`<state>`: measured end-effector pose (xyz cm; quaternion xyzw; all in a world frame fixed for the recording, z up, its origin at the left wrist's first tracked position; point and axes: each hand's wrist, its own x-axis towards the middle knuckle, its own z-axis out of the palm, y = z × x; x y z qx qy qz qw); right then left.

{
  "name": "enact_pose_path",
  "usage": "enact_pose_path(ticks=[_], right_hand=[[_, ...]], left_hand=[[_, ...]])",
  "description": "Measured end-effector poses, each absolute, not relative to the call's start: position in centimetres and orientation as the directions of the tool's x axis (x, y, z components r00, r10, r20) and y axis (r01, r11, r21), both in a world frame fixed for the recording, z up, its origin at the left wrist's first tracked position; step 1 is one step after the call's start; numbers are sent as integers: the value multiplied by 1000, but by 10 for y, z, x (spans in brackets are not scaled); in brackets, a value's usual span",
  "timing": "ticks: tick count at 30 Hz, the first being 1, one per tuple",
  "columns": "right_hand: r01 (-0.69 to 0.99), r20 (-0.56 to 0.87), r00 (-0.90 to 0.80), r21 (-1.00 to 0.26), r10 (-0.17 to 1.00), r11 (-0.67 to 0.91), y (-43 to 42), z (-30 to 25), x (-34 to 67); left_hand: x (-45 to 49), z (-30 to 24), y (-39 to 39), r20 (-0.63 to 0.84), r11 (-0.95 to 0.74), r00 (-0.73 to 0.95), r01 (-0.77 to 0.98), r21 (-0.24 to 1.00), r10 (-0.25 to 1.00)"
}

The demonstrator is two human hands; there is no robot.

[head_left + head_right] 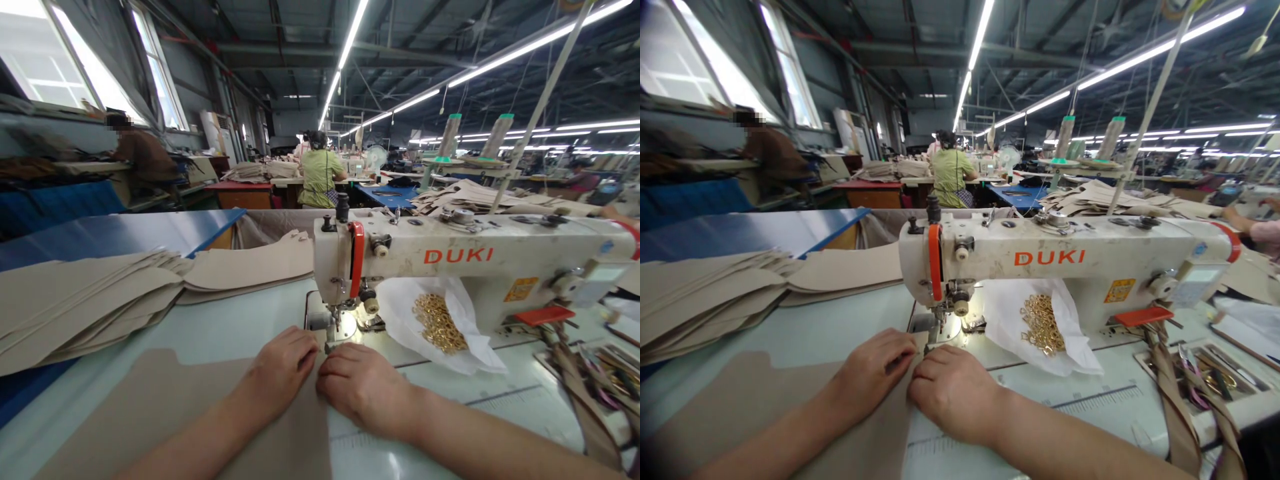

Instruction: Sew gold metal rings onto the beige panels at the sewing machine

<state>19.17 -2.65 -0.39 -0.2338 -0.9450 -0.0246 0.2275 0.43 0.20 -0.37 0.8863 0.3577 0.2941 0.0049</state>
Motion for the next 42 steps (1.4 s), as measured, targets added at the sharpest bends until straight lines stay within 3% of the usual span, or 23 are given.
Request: enact_pose_path(ticks=[12,34,42], right_hand=[[444,451,-762,-159,465,882,-27,-4,192],[467,432,-764,-142,479,873,-27,-2,192],[550,457,-714,-103,530,829,-28,-1,190]], left_hand=[[6,-6,1,579,-778,578,605,169,575],[7,-8,2,556,-783,599,600,164,576],[6,-6,0,575,-787,578,580,209,579]])
